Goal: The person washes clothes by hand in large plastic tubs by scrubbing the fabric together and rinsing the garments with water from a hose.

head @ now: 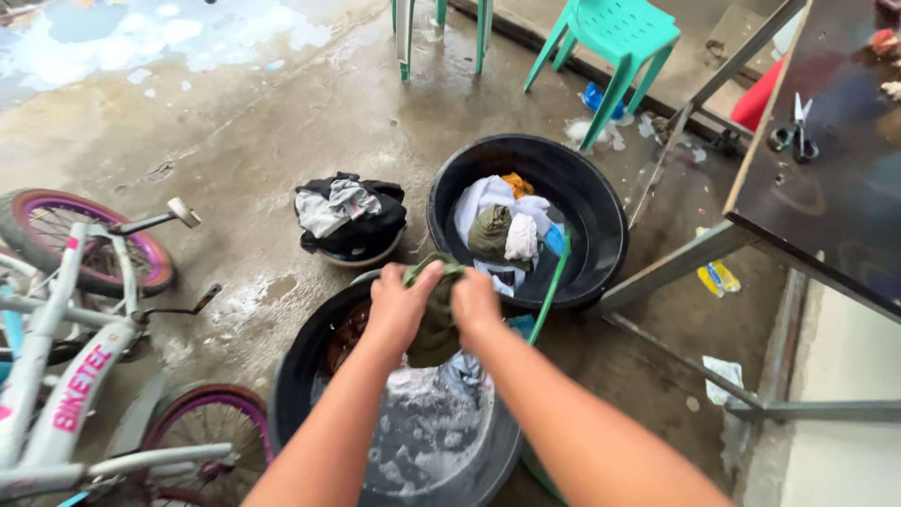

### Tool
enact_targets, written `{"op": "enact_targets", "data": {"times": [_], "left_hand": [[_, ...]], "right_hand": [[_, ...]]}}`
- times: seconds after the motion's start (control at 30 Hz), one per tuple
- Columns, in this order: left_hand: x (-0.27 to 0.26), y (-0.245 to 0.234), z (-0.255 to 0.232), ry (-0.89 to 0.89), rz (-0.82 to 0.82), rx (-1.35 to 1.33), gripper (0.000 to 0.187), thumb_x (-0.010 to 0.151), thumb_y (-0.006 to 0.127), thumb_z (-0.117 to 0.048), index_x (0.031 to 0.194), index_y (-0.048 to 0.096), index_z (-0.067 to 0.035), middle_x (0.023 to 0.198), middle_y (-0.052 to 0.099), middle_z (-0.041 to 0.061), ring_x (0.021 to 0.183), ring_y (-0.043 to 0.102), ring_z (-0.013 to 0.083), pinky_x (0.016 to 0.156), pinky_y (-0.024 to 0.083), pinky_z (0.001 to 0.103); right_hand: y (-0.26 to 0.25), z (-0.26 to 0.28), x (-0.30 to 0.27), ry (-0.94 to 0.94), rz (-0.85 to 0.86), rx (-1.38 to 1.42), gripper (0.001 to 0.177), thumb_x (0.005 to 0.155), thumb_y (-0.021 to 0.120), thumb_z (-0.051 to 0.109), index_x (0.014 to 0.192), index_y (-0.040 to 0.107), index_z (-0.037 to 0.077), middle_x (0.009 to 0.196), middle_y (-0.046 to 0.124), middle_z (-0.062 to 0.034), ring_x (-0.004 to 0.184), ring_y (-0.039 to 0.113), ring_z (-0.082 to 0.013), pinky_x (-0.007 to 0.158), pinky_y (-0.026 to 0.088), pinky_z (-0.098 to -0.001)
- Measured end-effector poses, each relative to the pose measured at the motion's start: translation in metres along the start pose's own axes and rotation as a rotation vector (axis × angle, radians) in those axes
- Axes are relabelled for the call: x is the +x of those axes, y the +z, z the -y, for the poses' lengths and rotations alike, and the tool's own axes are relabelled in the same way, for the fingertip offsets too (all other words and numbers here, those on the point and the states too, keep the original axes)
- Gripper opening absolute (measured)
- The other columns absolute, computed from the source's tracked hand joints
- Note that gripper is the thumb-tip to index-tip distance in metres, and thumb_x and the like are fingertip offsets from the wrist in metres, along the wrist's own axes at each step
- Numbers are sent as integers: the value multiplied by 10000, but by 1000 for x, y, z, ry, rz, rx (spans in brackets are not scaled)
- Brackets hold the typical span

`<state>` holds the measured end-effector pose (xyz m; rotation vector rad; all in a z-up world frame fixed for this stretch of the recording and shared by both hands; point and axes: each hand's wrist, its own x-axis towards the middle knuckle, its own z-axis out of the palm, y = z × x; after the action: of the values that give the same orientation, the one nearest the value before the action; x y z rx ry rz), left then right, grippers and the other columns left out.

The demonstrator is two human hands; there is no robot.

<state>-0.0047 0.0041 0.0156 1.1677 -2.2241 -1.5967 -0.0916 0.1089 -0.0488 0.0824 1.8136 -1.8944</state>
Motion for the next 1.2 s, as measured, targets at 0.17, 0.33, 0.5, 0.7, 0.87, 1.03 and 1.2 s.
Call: {"op": "enact_targets", "data": {"times": [0.17,0.33,0.5,0.7,0.87,1.03,1.2], "left_hand": [[0,3,-63,142,182,196,740,831,707,-551,1371,570,-65,1409,463,278,1240,546,432,1034,470,431],[-1,34,-130,222,270,356,603,829,699,-493,1287,679,-102,1255,626,265,1154,637,413,1007,499,439],[22,69,-186,333,260,331,549,826,718,-445,1244,693,-90,1175,672,245,1060,681,398,914,542,449],[34,121,-221,346,262,278,505,834,707,-422,1210,711,-85,1124,708,249,1047,697,396,918,539,439],[36,129,-223,316,270,290,490,850,696,-427,1202,715,-85,1106,716,253,1046,701,394,917,542,439],[42,116,-219,285,308,245,484,851,687,-430,1201,714,-97,1095,741,225,1043,719,362,913,545,421],[53,99,-209,265,320,237,479,845,710,-444,1186,722,-108,1113,731,191,1057,700,338,917,532,403]], "right_hand": [[-52,44,22,403,-142,363,278,883,451,120,1000,669,-7,937,726,-222,840,746,-393,752,608,-614],[-113,78,73,259,-124,356,309,818,581,5,1126,603,-12,1089,671,-241,963,703,-446,834,577,-642],[-141,127,119,240,43,158,734,880,695,94,1457,300,315,1326,621,-118,1281,484,-376,986,403,-744],[-173,101,131,226,295,105,468,917,598,352,1331,583,134,1261,687,-36,1181,601,-255,850,483,-543],[-193,55,115,382,219,2,370,913,638,262,1242,647,94,1135,712,-96,965,685,-273,801,532,-465],[-201,74,97,411,157,-17,345,914,623,250,1212,667,81,1099,730,-111,900,706,-277,766,534,-436],[-217,115,98,373,108,-90,306,931,604,230,1183,685,76,1060,724,-121,898,697,-285,777,530,-434]]}}
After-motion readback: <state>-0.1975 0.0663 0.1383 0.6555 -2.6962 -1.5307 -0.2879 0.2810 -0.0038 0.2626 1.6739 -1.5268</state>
